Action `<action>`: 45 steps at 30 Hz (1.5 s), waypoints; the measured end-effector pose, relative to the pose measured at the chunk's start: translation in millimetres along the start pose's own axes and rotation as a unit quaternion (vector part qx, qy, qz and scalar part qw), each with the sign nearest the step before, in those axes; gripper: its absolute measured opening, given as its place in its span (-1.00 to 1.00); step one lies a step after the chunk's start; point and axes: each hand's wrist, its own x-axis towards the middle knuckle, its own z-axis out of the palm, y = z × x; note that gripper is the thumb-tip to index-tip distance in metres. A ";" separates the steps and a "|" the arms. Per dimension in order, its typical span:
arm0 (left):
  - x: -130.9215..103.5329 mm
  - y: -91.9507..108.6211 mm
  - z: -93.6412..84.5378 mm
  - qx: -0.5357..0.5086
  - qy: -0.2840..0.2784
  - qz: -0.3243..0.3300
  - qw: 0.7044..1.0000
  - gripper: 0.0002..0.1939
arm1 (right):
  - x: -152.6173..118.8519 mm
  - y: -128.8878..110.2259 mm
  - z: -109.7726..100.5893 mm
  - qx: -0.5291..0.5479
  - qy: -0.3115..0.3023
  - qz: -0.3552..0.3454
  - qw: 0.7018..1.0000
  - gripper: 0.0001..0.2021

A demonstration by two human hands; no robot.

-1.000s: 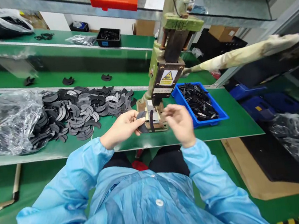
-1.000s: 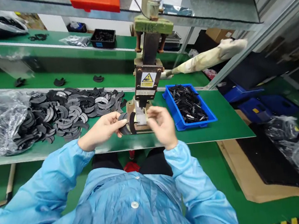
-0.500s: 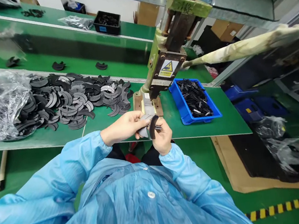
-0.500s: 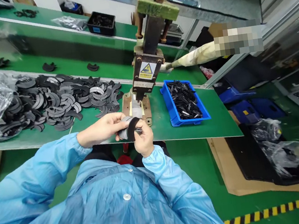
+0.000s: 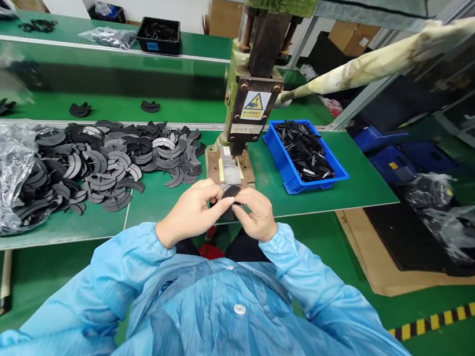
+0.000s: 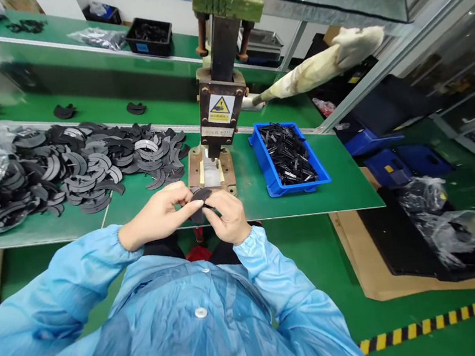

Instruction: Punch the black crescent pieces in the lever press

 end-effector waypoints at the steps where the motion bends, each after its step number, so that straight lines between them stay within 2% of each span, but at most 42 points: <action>1: 0.6 -0.5 1.7 -0.019 -0.016 -0.014 1.000 -0.53 | -0.5 -0.3 0.3 -0.002 0.004 -0.006 1.000 -0.85; 6: 5.1 -12.7 6.0 -0.169 -0.118 -0.129 0.970 -0.45 | -2.8 -2.8 0.7 -0.009 0.019 -0.028 0.999 -0.86; 8: 5.5 -15.9 7.1 -0.194 -0.133 -0.149 0.960 -0.43 | -3.3 -2.5 1.2 -0.016 0.018 -0.031 0.999 -0.87; 10: 5.7 -14.9 9.1 -0.175 -0.113 -0.152 0.966 -0.43 | -3.7 -0.8 2.8 -0.031 0.015 -0.026 0.999 -0.87; 14: 9.1 -4.2 14.5 -0.001 -0.022 -0.083 0.996 -0.51 | -5.5 3.9 7.7 -0.065 -0.001 -0.007 0.998 -0.88; 16: 13.8 -2.1 16.2 0.022 -0.017 -0.072 0.997 -0.53 | -7.4 5.6 8.7 -0.072 0.003 0.000 0.997 -0.88; 18: 19.4 -6.3 17.1 -0.061 -0.064 -0.114 0.990 -0.48 | -10.3 6.4 8.0 -0.069 0.020 0.005 0.997 -0.88; 20: 23.9 -15.0 17.5 -0.171 -0.116 -0.162 0.965 -0.41 | -13.7 6.9 6.8 -0.058 0.036 0.009 0.998 -0.88; 21: 25.1 -19.5 17.8 -0.210 -0.124 -0.175 0.954 -0.39 | -15.4 7.1 6.4 -0.052 0.042 0.013 0.998 -0.88; 25: 22.9 -29.0 20.8 -0.268 -0.054 -0.187 0.943 -0.49 | -19.3 8.9 8.3 -0.032 0.055 0.040 0.997 -0.87; 29: 19.8 -31.2 21.0 -0.318 -0.094 -0.218 0.918 -0.50 | -15.8 16.4 4.1 -0.022 0.021 0.062 0.998 -0.84; 30: 21.6 -33.9 18.9 -0.319 -0.093 -0.221 0.917 -0.50 | -14.9 20.6 -0.2 -0.025 0.013 0.072 0.997 -0.80; 32: 30.9 -43.4 10.7 -0.315 -0.050 -0.228 0.920 -0.51 | -15.4 33.2 -12.6 -0.042 0.018 0.103 0.994 -0.73; 35: 64.1 -66.3 -9.6 -0.324 0.031 -0.257 0.910 -0.57 | -23.3 60.6 -33.1 -0.081 0.071 0.164 0.981 -0.70; 39: 142.3 -100.0 -37.4 -0.293 0.135 -0.330 0.887 -0.71 | -39.7 91.8 -44.4 -0.120 0.109 0.210 0.964 -0.73; 42: 209.6 -119.4 -51.2 -0.242 0.192 -0.379 0.872 -0.79 | -46.9 99.1 -42.6 -0.134 0.109 0.214 0.961 -0.78; 45: 260.9 -131.7 -60.9 -0.226 0.227 -0.382 0.867 -0.62 | -48.0 98.4 -41.9 -0.143 0.113 0.210 0.961 -0.81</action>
